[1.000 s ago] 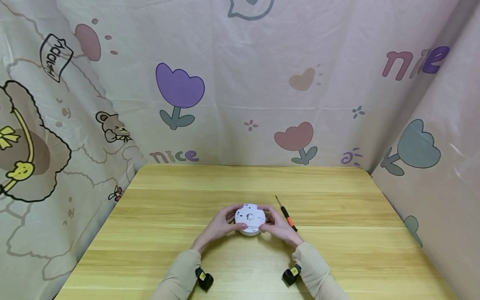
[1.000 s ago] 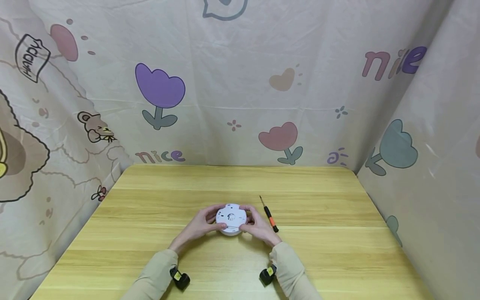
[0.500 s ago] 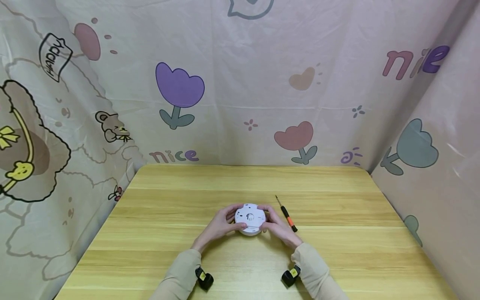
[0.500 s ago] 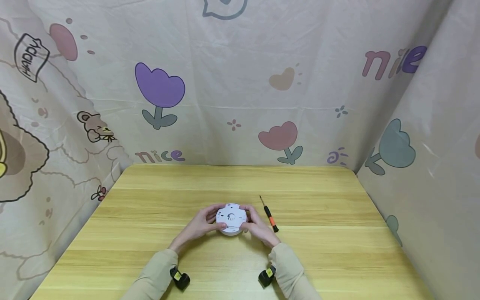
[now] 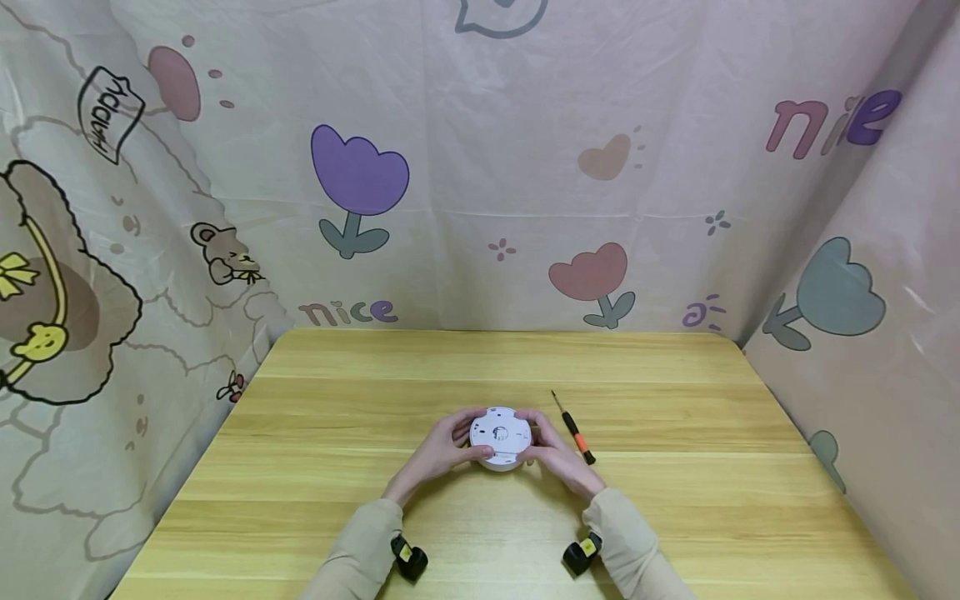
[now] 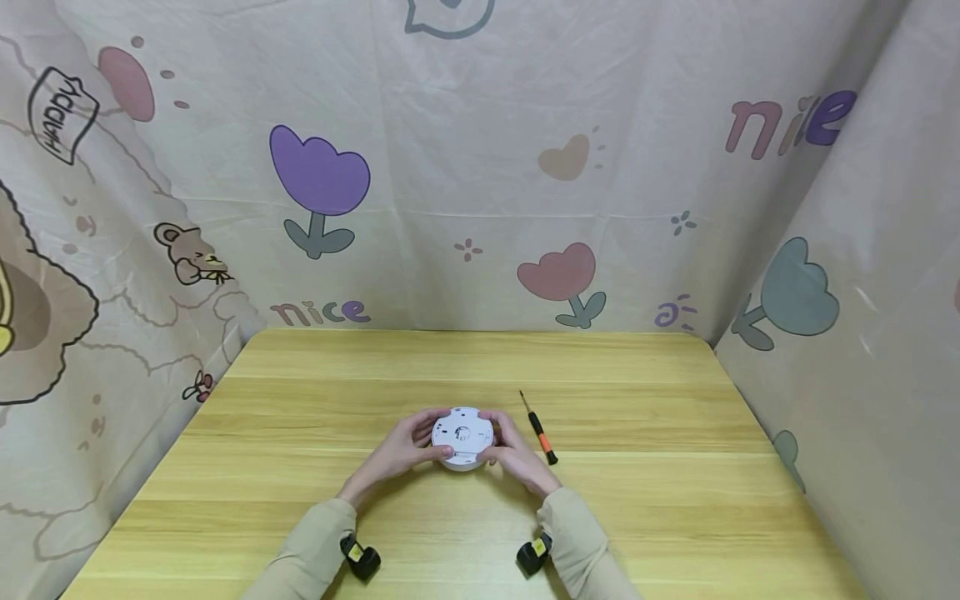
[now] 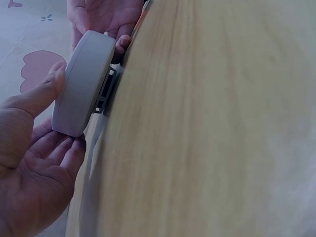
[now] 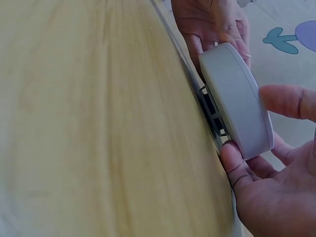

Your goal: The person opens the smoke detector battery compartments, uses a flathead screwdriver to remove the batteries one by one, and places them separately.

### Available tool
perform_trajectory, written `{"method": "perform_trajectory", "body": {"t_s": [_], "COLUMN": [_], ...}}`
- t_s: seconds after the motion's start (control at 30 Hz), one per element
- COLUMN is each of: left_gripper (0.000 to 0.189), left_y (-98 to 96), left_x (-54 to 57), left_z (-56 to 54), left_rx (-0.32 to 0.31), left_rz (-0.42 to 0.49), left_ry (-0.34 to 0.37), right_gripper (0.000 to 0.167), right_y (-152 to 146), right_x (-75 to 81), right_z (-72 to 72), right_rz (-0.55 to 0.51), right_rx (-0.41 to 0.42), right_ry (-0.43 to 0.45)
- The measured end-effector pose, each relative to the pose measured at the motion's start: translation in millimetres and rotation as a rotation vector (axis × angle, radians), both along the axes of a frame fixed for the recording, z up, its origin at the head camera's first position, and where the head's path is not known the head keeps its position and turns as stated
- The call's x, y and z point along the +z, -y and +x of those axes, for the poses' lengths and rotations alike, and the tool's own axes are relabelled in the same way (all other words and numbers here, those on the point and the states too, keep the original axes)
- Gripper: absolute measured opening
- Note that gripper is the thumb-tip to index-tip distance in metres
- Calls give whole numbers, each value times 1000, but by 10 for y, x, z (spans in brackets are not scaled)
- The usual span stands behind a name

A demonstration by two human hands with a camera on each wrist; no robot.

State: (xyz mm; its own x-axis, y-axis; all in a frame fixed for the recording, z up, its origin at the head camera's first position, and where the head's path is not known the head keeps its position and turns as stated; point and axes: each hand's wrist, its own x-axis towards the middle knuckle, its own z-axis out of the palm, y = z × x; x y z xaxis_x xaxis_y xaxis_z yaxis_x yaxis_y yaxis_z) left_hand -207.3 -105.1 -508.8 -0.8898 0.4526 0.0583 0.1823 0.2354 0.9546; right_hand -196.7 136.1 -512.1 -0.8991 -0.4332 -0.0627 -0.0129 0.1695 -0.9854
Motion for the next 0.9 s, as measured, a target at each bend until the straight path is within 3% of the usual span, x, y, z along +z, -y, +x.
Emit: {"method": "perform_trajectory", "body": {"t_s": [0.9], "left_gripper": [66], "left_y": [0], "left_x": [-9], "left_z": [5], "left_rx": [15], "left_rz": [-4], "left_ry": [-2], "right_gripper": [74], "right_y": [-27], "right_x": [-15], "right_z": [-21], "right_rz": [1], "right_rx": [26], "right_ry": [-9]}}
